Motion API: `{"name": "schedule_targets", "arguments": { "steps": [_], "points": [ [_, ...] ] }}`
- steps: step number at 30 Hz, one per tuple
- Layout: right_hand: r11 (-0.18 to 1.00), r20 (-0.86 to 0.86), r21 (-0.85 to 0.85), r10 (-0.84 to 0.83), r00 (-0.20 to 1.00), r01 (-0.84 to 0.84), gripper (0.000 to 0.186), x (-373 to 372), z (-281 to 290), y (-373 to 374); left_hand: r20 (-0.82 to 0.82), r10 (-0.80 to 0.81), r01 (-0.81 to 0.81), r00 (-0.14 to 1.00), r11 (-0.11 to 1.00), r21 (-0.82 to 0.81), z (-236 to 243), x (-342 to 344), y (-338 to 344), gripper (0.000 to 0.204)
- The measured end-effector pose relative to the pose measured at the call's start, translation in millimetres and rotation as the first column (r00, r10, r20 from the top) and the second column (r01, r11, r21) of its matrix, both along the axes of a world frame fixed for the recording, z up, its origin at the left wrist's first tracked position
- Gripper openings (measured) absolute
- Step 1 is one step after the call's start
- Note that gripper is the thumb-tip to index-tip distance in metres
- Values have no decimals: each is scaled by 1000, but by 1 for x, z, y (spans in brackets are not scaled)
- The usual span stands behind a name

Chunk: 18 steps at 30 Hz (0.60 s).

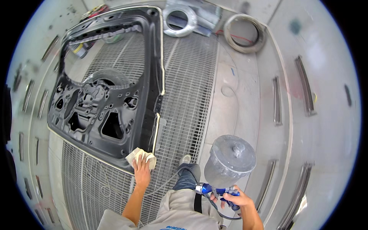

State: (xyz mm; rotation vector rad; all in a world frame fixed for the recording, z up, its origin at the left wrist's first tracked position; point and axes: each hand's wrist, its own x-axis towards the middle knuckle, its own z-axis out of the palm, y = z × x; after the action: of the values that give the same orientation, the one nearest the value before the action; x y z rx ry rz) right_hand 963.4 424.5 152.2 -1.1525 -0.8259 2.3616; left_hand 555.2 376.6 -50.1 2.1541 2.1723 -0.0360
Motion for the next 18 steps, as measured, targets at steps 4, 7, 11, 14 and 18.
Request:
{"name": "schedule_targets", "arguments": {
  "steps": [4,7,11,14,18],
  "points": [
    [996,-22,53,74,997,-73,62,-6,-9,65,32,78,-80,996,994,67,7,-3,71,49],
    [995,-27,80,61,998,-59,67,-18,-10,113,128,160,-173,979,980,100,27,3,151,53],
    [986,-32,124,116,993,-112,68,-28,-16,187,227,392,-437,892,876,204,11,-13,250,66],
    [974,-12,183,138,990,-134,70,-33,-18,252,306,432,-504,848,836,218,17,-16,334,66],
    [960,77,245,120,990,-135,74,-46,-7,335,705,345,-680,620,684,263,38,-24,460,61]
  ]
}}
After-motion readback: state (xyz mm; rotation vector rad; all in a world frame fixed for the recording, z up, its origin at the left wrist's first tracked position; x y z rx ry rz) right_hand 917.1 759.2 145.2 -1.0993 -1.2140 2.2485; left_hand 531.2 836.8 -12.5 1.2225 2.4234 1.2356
